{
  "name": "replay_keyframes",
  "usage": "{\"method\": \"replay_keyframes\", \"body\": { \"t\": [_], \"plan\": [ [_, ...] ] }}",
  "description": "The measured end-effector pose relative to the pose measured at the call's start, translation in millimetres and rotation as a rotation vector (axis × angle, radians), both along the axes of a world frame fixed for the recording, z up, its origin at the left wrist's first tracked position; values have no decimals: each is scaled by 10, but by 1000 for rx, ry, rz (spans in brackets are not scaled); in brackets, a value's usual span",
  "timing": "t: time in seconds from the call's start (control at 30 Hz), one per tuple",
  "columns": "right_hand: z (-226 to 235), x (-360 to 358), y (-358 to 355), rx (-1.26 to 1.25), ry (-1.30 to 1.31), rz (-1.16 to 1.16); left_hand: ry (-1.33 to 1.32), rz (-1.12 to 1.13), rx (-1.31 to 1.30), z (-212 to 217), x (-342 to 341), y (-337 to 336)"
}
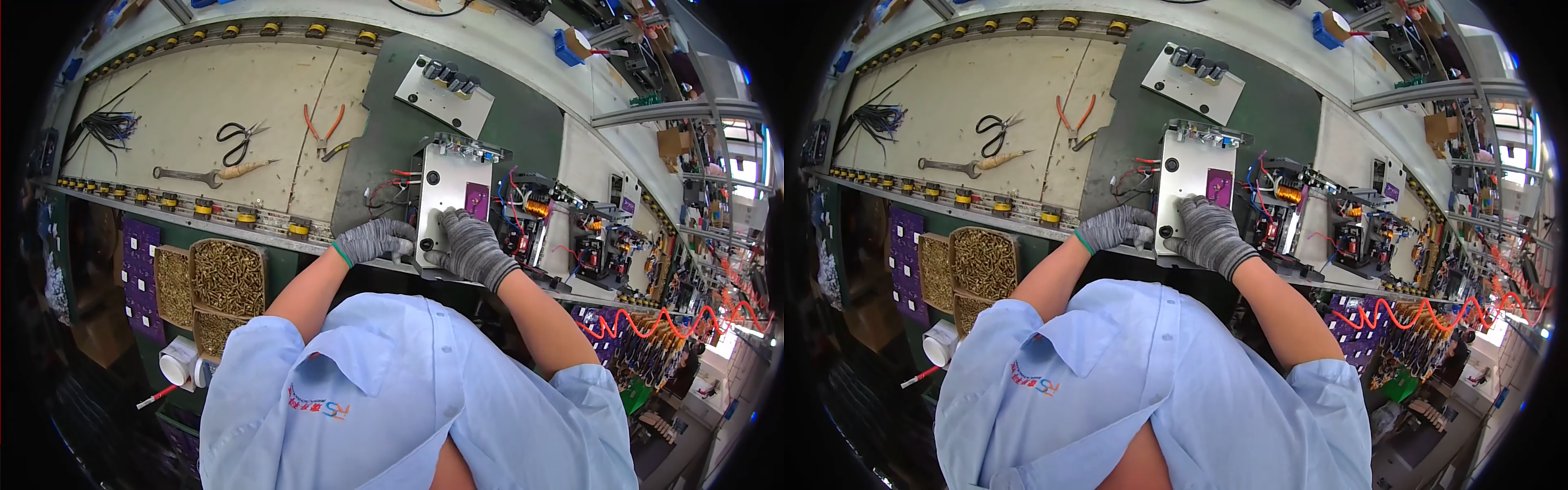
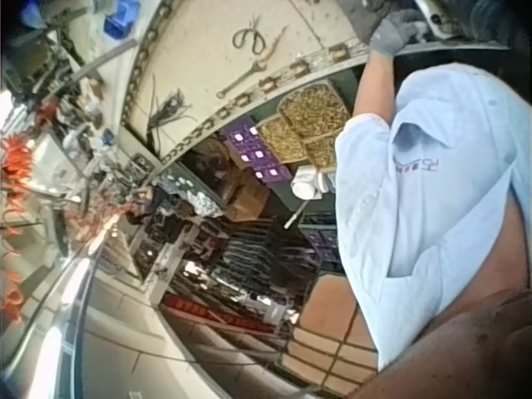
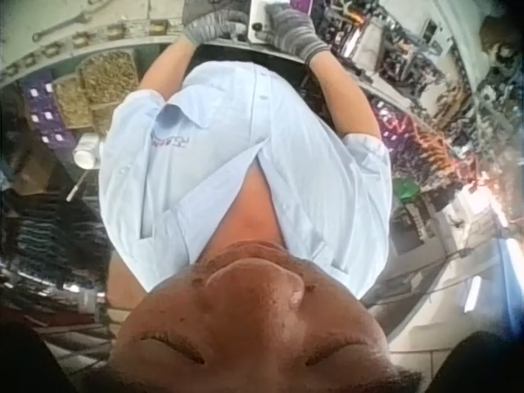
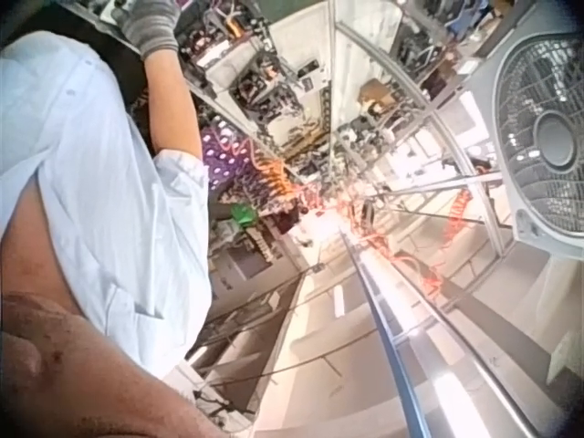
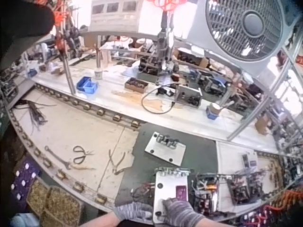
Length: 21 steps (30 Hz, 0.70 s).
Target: Wiring and assembling electronic components within a metal chassis on an industrial assembly line.
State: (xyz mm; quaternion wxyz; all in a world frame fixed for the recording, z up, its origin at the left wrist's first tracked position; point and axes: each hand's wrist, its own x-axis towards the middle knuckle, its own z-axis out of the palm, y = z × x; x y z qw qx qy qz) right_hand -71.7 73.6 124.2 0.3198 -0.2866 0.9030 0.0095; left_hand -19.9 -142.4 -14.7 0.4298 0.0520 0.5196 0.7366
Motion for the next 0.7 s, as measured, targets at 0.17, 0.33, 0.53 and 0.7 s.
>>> {"method": "replay_keyframes", "body": {
  "t": [0.17,0.33,0.53,0.7],
  "plan": [
    [83,-46,-29,37,-80,-73,16,1,47,-12,-15,75],
    [50,-32,-58,53,-3,-18,7,48,18,75,21,99],
    [42,-13,-67,46,-10,-12,146,-65,-275,273,37,1],
    [39,-3,-59,36,-10,-32,398,30,-335,342,129,23]
  ]
}}
